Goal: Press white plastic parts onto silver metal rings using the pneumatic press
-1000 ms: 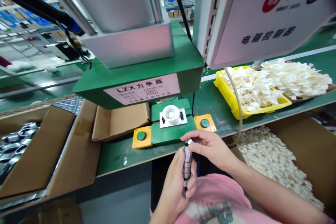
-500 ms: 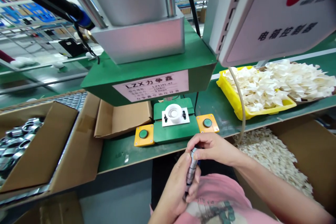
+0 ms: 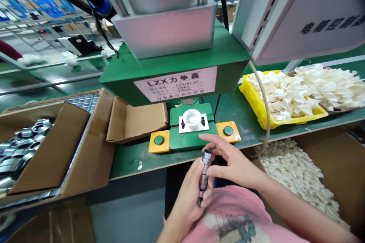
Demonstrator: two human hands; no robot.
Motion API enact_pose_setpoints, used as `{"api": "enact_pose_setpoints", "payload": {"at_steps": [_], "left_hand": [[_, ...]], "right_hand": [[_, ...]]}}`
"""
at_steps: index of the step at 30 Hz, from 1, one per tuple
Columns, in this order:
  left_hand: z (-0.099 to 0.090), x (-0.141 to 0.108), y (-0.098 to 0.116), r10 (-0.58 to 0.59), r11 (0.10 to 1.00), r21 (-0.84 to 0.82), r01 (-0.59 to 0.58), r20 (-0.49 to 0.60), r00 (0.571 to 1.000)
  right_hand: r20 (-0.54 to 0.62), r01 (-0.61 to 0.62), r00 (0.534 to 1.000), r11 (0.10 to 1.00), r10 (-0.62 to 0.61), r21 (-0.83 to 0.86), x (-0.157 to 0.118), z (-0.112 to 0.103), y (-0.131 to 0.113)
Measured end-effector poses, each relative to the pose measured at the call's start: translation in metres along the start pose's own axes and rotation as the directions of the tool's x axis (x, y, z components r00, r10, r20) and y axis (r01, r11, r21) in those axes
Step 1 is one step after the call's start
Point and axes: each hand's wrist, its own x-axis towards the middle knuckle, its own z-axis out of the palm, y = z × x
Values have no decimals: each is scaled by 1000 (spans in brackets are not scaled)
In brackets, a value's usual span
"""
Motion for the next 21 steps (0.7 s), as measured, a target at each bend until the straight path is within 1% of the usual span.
{"api": "enact_pose_setpoints", "payload": {"at_steps": [3,5,6,7,8,10,11,12,13,17,19,21], "left_hand": [[-5,1,3,87,996,-33,-86,40,995],[-8,2,7,167,985,-56,-163,70,983],[-8,2,10,205,977,-69,-200,83,975],[-8,3,13,241,969,-83,-233,92,966],[-6,4,16,271,960,-98,-262,96,958],[0,6,23,324,941,-133,-312,83,942],[4,7,26,347,930,-153,-335,66,935],[7,9,28,369,918,-173,-356,44,928],[11,11,31,389,905,-193,-379,18,921],[21,19,37,465,843,-247,-478,-112,878],[24,21,37,497,813,-252,-525,-171,851],[26,22,37,516,795,-246,-555,-207,831]], "right_hand": [[-130,109,984,990,-120,-94,-7,-1,4],[-214,158,959,976,-188,-150,-13,-1,8],[-232,187,946,965,-227,-183,-17,0,10],[-224,221,936,949,-271,-227,-20,2,11],[-189,255,931,927,-312,-276,-23,5,12],[-66,321,928,875,-367,-362,-28,13,11],[-11,340,927,855,-374,-391,-29,17,11],[16,343,929,843,-370,-415,-29,21,10],[14,328,934,838,-358,-436,-29,25,9],[-107,183,957,847,-270,-499,-20,34,12],[-122,137,966,852,-228,-506,-14,37,15],[-123,104,973,853,-193,-511,-10,41,18]]}}
